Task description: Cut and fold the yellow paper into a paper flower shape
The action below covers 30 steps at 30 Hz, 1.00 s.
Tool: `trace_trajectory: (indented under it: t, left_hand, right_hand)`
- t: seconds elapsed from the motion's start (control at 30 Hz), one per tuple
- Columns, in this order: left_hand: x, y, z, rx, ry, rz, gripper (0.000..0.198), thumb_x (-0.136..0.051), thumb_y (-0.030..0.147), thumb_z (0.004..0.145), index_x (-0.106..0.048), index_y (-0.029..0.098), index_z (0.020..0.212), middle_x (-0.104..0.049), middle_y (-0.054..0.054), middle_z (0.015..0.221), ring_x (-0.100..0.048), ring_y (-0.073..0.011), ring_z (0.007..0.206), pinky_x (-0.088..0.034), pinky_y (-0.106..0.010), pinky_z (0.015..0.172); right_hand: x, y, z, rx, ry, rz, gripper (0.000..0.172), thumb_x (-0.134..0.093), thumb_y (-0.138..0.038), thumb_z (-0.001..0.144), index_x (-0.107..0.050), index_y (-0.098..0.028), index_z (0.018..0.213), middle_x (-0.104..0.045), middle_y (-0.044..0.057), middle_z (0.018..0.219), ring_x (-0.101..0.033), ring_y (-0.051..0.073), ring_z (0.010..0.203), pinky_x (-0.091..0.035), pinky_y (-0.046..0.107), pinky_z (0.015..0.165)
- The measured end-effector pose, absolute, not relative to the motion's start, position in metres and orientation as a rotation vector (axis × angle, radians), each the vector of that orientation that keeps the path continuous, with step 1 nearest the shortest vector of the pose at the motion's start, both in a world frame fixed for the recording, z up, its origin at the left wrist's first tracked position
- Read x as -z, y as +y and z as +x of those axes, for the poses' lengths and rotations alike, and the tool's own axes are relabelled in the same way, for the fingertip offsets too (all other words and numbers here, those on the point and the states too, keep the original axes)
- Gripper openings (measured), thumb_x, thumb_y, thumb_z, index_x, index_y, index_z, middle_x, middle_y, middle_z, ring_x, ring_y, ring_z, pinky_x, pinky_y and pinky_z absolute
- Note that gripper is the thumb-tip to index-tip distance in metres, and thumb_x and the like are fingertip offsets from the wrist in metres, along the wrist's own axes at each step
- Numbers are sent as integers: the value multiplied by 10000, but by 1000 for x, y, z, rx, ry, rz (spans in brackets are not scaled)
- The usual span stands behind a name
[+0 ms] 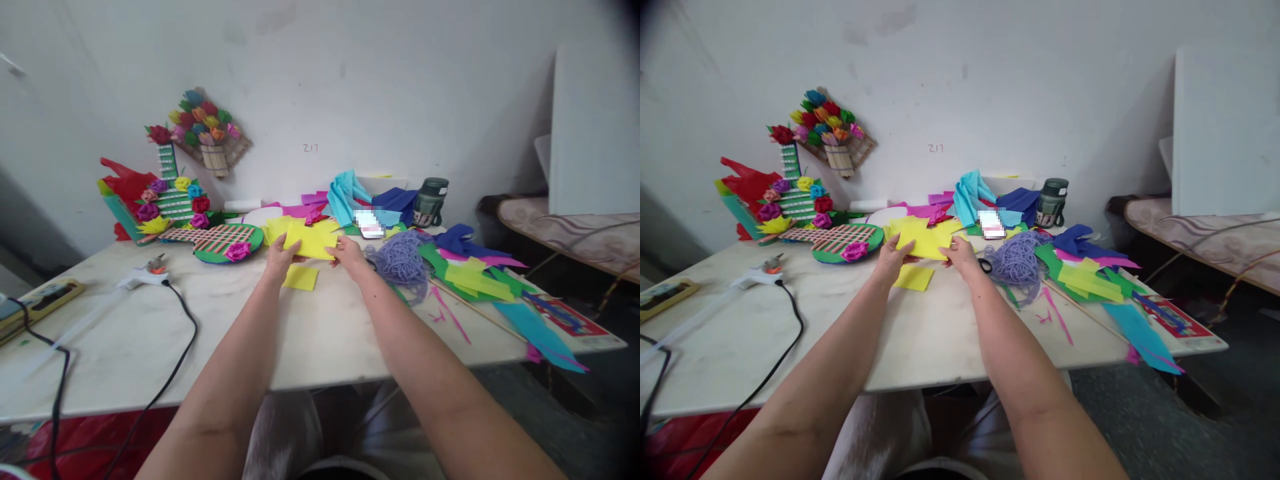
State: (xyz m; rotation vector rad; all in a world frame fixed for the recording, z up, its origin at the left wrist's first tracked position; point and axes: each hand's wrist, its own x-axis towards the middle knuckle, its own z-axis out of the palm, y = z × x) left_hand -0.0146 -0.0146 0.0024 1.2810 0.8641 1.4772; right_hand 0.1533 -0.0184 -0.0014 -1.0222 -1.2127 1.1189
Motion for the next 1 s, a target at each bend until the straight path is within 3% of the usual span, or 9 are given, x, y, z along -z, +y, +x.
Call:
trace_trajectory:
  t: [0.17,0.4,0.53,0.7,0.87,1.0]
  left_hand:
    - [-2,-13,-15,-1522,908,1270,466,-681,264,580,-541,112,997,-618,-83,879,-596,-122,539,-527,-256,471]
    - [0,-11,-19,-1457,863,1271,439,-678,289,599,-548,119,983,-636,-75,853,-608,-127,562,-525,-235,480]
    - [0,-11,-24,-1342,866,1249,337,-614,351,675,-541,98,886,-640,-73,741,-608,-130,511,-507,-220,454]
    - [-3,-11,-26,-1394,1007,1285,331,-604,420,675,-499,120,765,-584,-20,513,-577,-133,412,-425,-171,349]
    - [-3,-14,-20,-1353,820,1170,404,-619,455,653,-545,110,848,-645,-74,663,-634,-158,587,-519,-249,546]
    - [0,-15,-12,-1315,751,1113,399,-701,338,595,-581,77,872,-663,-98,748,-633,-154,636,-531,-282,650]
  right_hand:
    - [4,-18,156,-1193,-1291,-966,298,-669,-198,589,-503,-165,835,-597,-45,534,-519,93,373,-441,205,349]
    - [3,-18,155,-1130,-1301,-1009,284,-656,-158,572,-511,-164,816,-530,-74,429,-459,79,334,-394,187,309]
    - [4,-18,158,-1135,-1357,-966,333,-676,-202,551,-511,-164,837,-526,-80,432,-444,72,328,-381,180,302]
    - [4,-18,156,-1119,-1354,-926,362,-684,-256,548,-513,-170,856,-530,-83,447,-442,64,330,-386,174,312]
    - [3,-20,151,-1108,-1238,-926,393,-674,-237,563,-515,-166,915,-542,-71,472,-469,78,353,-420,192,336]
    - [3,-24,142,-1133,-1182,-931,585,-650,-210,602,-432,-191,1145,-566,-75,532,-508,87,381,-457,211,378]
